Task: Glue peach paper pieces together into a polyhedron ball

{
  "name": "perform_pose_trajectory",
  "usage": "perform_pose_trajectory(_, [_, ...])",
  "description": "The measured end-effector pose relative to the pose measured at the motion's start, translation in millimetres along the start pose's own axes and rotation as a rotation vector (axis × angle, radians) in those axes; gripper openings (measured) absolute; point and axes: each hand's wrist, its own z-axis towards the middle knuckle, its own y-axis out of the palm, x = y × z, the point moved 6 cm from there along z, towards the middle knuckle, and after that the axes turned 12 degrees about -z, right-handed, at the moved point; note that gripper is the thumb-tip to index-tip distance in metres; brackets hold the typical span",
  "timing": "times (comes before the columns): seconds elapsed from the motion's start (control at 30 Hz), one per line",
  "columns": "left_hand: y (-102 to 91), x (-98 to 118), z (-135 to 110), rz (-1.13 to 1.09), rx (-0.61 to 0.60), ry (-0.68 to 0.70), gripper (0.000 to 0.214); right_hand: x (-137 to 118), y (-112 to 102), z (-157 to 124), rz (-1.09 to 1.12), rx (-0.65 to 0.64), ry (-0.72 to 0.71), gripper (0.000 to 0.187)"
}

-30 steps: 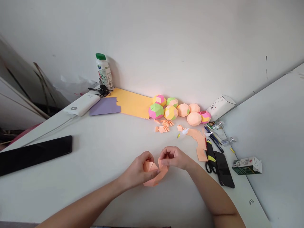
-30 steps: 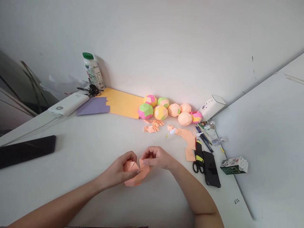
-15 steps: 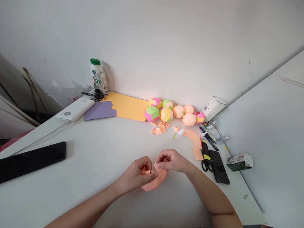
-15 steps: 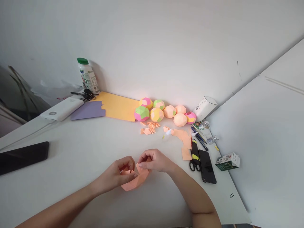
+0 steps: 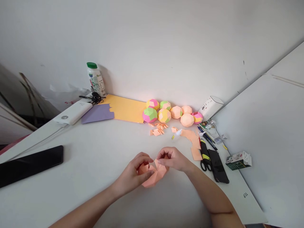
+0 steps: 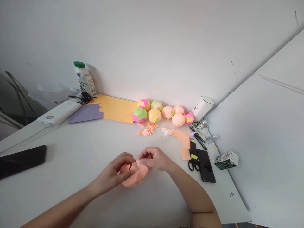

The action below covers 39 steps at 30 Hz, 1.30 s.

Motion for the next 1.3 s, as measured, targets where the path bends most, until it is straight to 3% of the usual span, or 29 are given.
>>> perform_pose_trajectory(0.17, [3.1, -4, 0, -0.004, -0.043, -0.099, 0.016, 1, -2, 1, -0.007, 0.038, 0.008, 0.018])
perform_pose_trajectory(0.27, [7.1, -7, -1, -0.067, -0.096, -0.144, 0.014, 1, 1, 1, -0.005, 0.014, 0.019, 0.017])
perform_pose_trajectory(0.5, [7.8, -14, -3, -0.287, -0.095, -0.253, 0.02, 7, 8, 2, -0.004, -0.066, 0.046, 0.017])
perform_pose_trajectory(0.7, [9.0, -9, -4, -0.415, -0.105, -0.275, 0.023, 2, 6, 2, -0.188, -0.065, -0.001, 0.016])
perform_pose_trajectory(0.8, [9.5, -11, -4, -0.433, -0.111, -0.331, 0.027, -8, -12, -5, -0.417, 0.001, -0.112, 0.021])
perform_pose_trajectory(0.87, [8.6, -13, -4, -0.441, -0.093, -0.363, 0.028, -8, -36, -10, -0.583, 0.118, -0.113, 0.023])
perform_pose_trajectory(1.0, [8.7, -20, -5, -0.477, -0.082, -0.425, 0.025, 22, -95, -16, -0.752, 0.384, 0.234, 0.033])
perform_pose_trajectory(1.07, [8.9, -21, -5, -0.495, -0.082, -0.434, 0.024, 37, -112, -13, -0.72, 0.484, 0.309, 0.035])
perform_pose_trajectory(1.17, [9.8, -20, -5, -0.489, -0.097, -0.455, 0.026, 52, -114, 6, -0.635, 0.528, 0.207, 0.054])
perform_pose_trajectory(1.3, [9.4, -20, -3, -0.462, -0.098, -0.46, 0.028, 61, -101, 28, -0.559, 0.487, 0.097, 0.041])
